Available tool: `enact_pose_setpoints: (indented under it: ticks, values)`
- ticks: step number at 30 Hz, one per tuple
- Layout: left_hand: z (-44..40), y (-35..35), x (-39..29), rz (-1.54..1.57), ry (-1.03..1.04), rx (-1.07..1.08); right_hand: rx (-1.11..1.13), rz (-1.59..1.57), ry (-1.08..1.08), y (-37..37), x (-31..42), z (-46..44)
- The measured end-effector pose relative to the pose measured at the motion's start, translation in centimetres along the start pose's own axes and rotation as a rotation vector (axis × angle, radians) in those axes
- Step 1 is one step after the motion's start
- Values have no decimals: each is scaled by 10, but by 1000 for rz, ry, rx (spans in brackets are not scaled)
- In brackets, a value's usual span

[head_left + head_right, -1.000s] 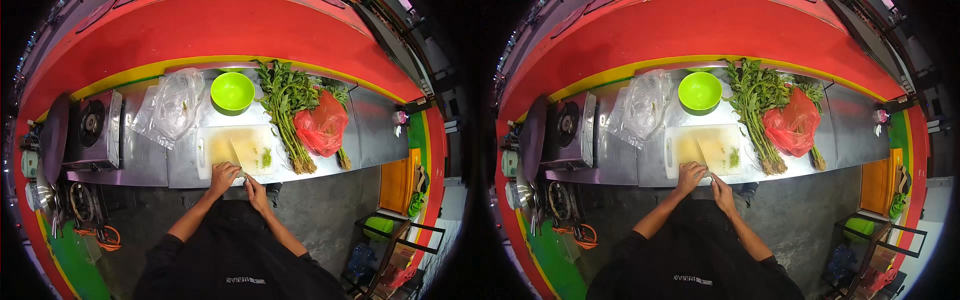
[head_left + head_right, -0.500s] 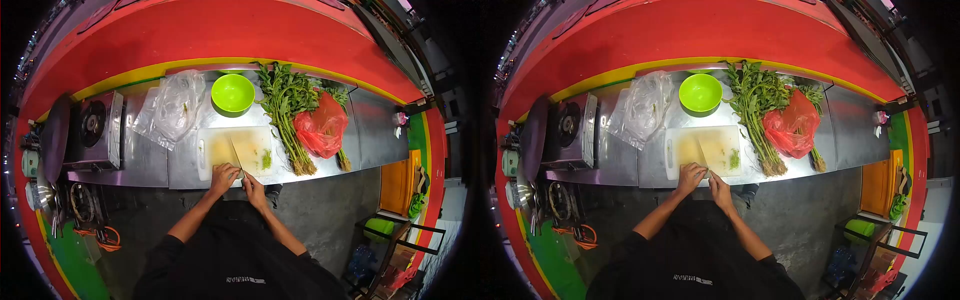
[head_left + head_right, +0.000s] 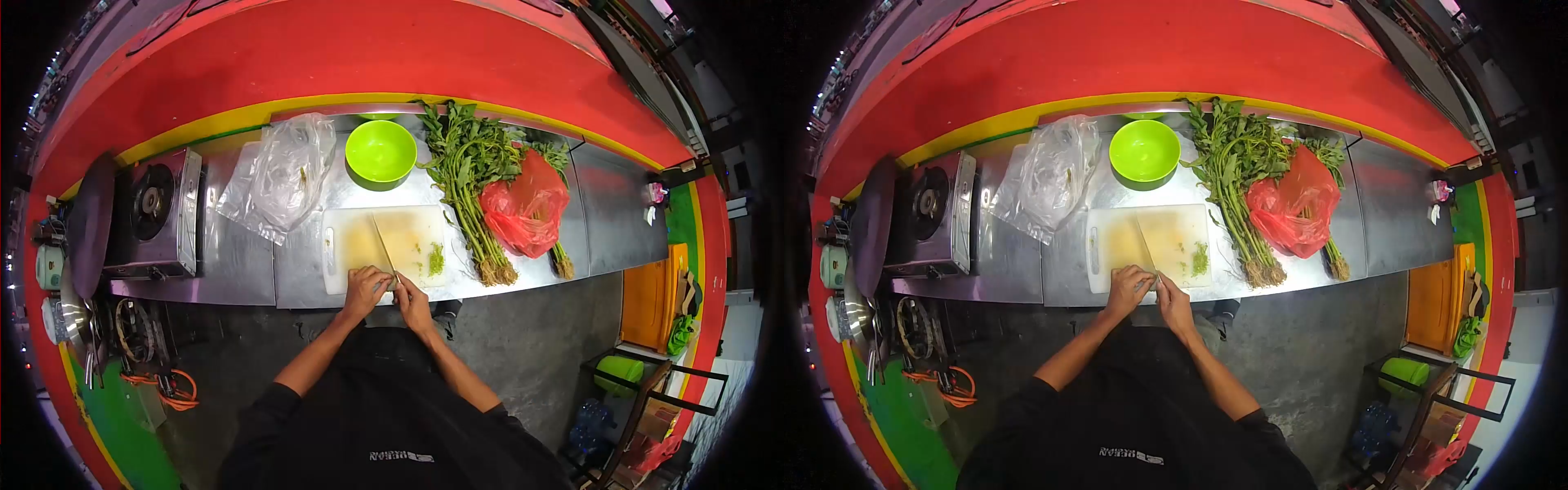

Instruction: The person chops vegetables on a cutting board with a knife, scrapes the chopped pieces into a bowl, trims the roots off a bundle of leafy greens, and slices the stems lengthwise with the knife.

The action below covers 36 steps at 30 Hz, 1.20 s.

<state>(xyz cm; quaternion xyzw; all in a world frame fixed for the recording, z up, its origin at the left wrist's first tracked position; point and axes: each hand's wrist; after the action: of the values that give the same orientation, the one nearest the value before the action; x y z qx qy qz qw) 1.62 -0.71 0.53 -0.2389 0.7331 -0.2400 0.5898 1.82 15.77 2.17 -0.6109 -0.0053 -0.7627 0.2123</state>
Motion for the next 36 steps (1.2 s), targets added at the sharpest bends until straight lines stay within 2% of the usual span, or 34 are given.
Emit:
enact_pose_setpoints:
  ticks: [4, 12, 23, 32, 36]
  values:
    - [1, -1, 1, 29, -22, 19, 12, 18, 22, -3, 2, 10]
    - [2, 1, 7, 18, 70, -16, -38, 11, -2, 3, -1, 3]
    - [4, 3, 10, -10, 49, -3, 2, -9, 65, 0, 0, 9]
    - [5, 8, 15, -18, 92, -41, -42, 22, -10, 10, 3, -4]
    - [5, 3, 9, 17, 42, -20, -18, 2, 53, 6, 11, -1]
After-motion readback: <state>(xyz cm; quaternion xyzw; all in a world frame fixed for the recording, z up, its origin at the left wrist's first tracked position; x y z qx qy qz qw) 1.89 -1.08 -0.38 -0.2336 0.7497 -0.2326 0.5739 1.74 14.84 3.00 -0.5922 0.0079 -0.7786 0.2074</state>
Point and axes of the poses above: each hand's wrist, its own z-axis away from the middle knuckle, its own y-axis out of the palm, x = y × z, and after that the axes turned 3 degrees about x, right-handed
